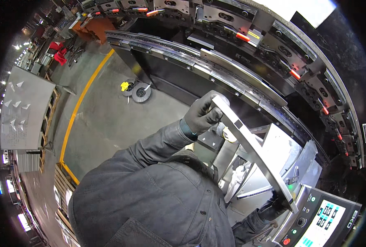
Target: Operating an industrial press brake to bend metal components and checking measurements with calipers.
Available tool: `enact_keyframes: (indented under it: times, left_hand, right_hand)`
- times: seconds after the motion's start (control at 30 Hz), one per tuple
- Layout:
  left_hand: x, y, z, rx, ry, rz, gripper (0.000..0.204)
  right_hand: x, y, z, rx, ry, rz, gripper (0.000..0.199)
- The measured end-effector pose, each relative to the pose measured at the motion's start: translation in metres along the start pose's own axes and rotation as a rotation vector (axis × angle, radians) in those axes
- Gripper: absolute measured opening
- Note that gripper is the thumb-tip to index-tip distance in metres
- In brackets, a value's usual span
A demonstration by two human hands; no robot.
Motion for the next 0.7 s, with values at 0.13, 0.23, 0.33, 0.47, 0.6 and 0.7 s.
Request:
enact_keyframes:
  times: [0.13, 0.23, 0.33, 0.47, 0.6, 0.7]
  left_hand:
    - [-0.008, 0.012, -0.008, 0.011, 0.002, -0.029, 0.032]
    - [-0.003, 0.01, -0.023, 0.041, 0.045, -0.055, 0.03]
    - [0.004, 0.019, -0.008, 0.249, -0.001, -0.019, 0.027]
    - [0.042, 0.036, -0.006, 0.427, 0.097, 0.047, 0.029]
    - [0.058, 0.027, 0.057, -0.133, -0.321, 0.18, 0.028]
    - [0.077, 0.027, 0.059, -0.077, -0.294, 0.306, 0.034]
  right_hand:
    - [0.021, 0.015, 0.001, 0.046, -0.01, 0.016, 0.033]
    - [0.034, 0.015, 0.004, 0.031, 0.033, 0.025, 0.03]
    - [0.039, 0.019, 0.021, -0.071, 0.183, 0.008, 0.027]
    - [0.031, 0.028, 0.038, -0.338, 0.53, -0.086, 0.024]
    - [0.037, 0.042, 0.034, -0.243, 0.378, -0.054, 0.018]
    - [0.052, 0.04, 0.029, -0.223, 0.539, -0.158, 0.02]
Point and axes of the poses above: each hand's wrist, its own y-axis away from the middle knuckle, its own z-axis out of the back of the hand, x = y × z, the point moved 10 cm from there along -y, towards the middle knuckle, and after that the axes turned 5 degrees about z, right-handed, at the moved point
